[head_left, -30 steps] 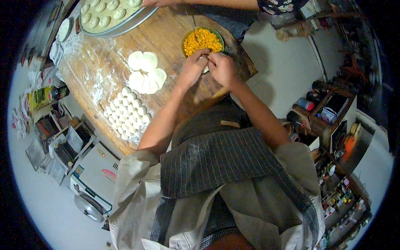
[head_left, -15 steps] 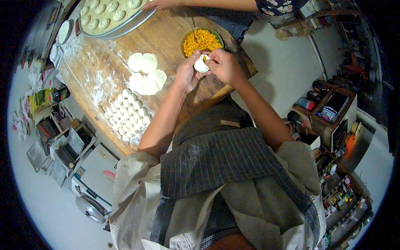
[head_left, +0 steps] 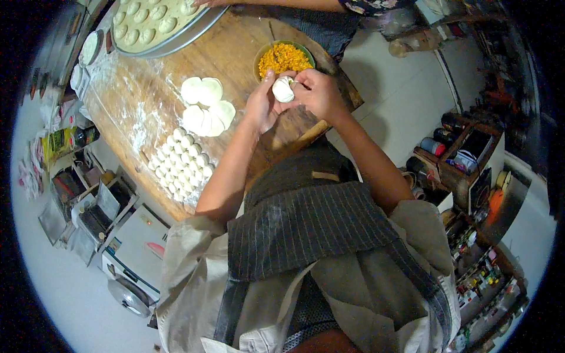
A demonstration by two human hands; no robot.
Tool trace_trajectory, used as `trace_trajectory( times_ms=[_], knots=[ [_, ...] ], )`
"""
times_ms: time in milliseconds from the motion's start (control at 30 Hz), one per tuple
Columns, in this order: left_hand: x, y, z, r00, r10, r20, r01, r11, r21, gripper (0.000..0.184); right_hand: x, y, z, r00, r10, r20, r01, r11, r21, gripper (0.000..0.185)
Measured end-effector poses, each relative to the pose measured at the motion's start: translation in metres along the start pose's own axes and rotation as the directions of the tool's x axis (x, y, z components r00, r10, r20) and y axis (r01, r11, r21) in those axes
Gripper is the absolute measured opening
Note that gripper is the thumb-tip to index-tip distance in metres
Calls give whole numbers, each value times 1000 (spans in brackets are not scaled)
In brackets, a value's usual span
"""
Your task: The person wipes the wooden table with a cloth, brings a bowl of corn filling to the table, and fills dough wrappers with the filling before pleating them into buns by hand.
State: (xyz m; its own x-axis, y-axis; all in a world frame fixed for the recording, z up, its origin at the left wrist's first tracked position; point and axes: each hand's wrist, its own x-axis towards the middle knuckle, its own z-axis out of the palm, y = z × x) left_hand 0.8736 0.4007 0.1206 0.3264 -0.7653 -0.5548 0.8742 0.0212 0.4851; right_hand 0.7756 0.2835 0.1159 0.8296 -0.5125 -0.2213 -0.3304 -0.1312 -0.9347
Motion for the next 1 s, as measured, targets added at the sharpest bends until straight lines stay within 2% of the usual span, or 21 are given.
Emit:
trace_trajectory(
  times_ms=[133, 200, 233, 300, 333, 433, 500, 533, 600, 633, 700, 733, 800, 933, 1000],
  knots=[
    [3, -9, -5, 998, 59, 28, -59, 998, -8, 45, -5, -8, -3, 998, -20, 53, 23, 998, -59, 7],
    [3, -9, -9, 997, 79, 13, -80, 993, 90, 42, -8, -12, 1, 987, -151, -45, 149, 988, -39, 6],
    [2, -8, -11, 997, 79, 12, -79, 993, 90, 42, -8, -12, 2, 988, -150, -45, 148, 988, -39, 6],
    [3, -4, -15, 997, 53, 50, -65, 960, 273, 41, -8, -12, 4, 999, -17, 36, 8, 975, 222, 6],
    [3, -4, -15, 997, 52, 49, -64, 960, 273, 41, -8, -9, 4, 999, -16, 36, 7, 975, 223, 6],
    [5, -5, -16, 994, 61, 93, -84, 957, 279, 41, -6, -11, 0, 993, -82, 79, 72, 990, 121, 9],
    [5, -6, -16, 997, 33, 70, -51, 960, 274, 41, -10, -24, -5, 965, -248, 88, 255, 964, -80, 10],
    [5, -6, -16, 997, 33, 70, -51, 961, 273, 41, -10, -21, -5, 965, -248, 88, 255, 964, -81, 10],
    [4, -6, -14, 1000, 22, 5, -23, 962, 272, 41, -9, -11, -2, 900, -432, 55, 430, 860, -277, 15],
    [4, -7, -15, 1000, 22, 3, -22, 962, 271, 41, -10, -8, -1, 900, -431, 57, 429, 860, -276, 15],
    [5, -7, -14, 999, 10, -39, 0, 972, 235, 40, -12, -2, 2, 955, -295, 41, 298, 945, -135, 23],
    [4, -7, -12, 999, 9, -40, 0, 972, 234, 40, -11, 3, 5, 955, -294, 42, 297, 945, -135, 23],
    [0, -6, -7, 994, 42, -100, -14, 964, 266, 38, -9, 7, 11, 900, -436, -28, 434, 899, -55, 6],
    [-1, -6, -6, 991, -10, -136, 48, 959, 280, 36, -11, 5, 5, 910, -411, 49, 414, 900, -140, 11],
    [2, -11, -12, 998, 0, -68, 13, 983, 184, 36, -9, 9, 7, 941, -338, 38, 340, 933, -117, 12]
  ],
)
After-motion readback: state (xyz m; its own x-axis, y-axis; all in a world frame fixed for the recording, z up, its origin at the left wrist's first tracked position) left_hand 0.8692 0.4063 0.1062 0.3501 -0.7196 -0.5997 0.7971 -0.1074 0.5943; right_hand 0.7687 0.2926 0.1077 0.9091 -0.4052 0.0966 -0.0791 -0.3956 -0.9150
